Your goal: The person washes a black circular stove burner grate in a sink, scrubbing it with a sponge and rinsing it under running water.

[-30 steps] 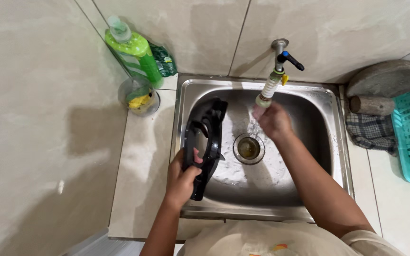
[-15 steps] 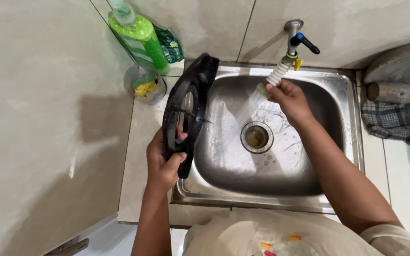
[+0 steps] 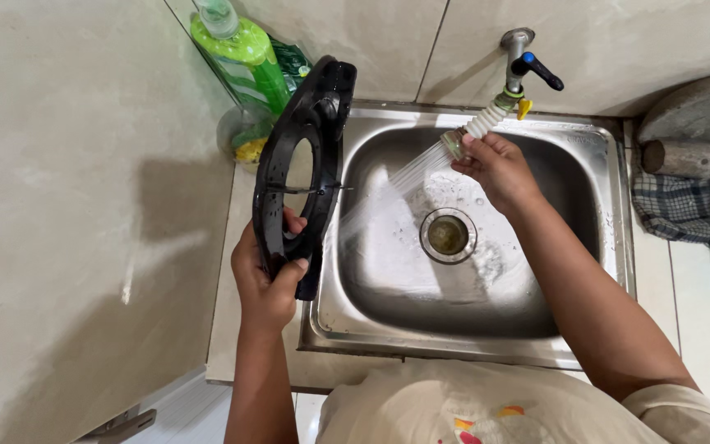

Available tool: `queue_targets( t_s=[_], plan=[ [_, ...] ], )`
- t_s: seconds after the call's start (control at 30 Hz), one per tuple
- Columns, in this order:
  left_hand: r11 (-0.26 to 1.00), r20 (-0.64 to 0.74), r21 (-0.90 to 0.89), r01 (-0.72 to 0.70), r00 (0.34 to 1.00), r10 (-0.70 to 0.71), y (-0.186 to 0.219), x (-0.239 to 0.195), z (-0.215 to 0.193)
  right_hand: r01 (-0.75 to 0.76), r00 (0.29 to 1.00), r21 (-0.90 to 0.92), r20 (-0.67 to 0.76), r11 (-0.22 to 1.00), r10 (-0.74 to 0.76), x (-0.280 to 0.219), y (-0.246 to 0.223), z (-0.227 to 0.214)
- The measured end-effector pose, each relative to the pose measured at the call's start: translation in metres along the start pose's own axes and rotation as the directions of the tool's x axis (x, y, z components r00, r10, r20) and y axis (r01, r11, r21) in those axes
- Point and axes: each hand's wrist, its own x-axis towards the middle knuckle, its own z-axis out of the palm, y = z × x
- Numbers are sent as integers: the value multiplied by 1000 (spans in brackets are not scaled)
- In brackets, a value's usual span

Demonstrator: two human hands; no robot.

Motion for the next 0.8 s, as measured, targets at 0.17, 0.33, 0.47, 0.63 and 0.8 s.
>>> queue_targets(
  t_s=[0.17,0.33,0.47,0.63,0.8],
  plan=[
    [1000,-2,13,-19,1000,19,0,2,-3,8,1000,52,2,999,-8,3,3,3],
    [1000,-18,10,10,1000,-10,2,3,-4,-8,1000,-22,-21,1000,8,1,3,-1],
    [1000,-19,-10,2,1000,-2,-2,5,-4,24,997,-275,-65,961,-44,3,6,-16],
    [1000,-7,-18,13,1000,-14,-5,3,-4,64,987,-400,-110,914,-117,5,16,-16],
    [1000,5,8,2,1000,-3,-5,-2,-7,-54,991,-208,-129,977,28,-4,36,-9]
  ],
)
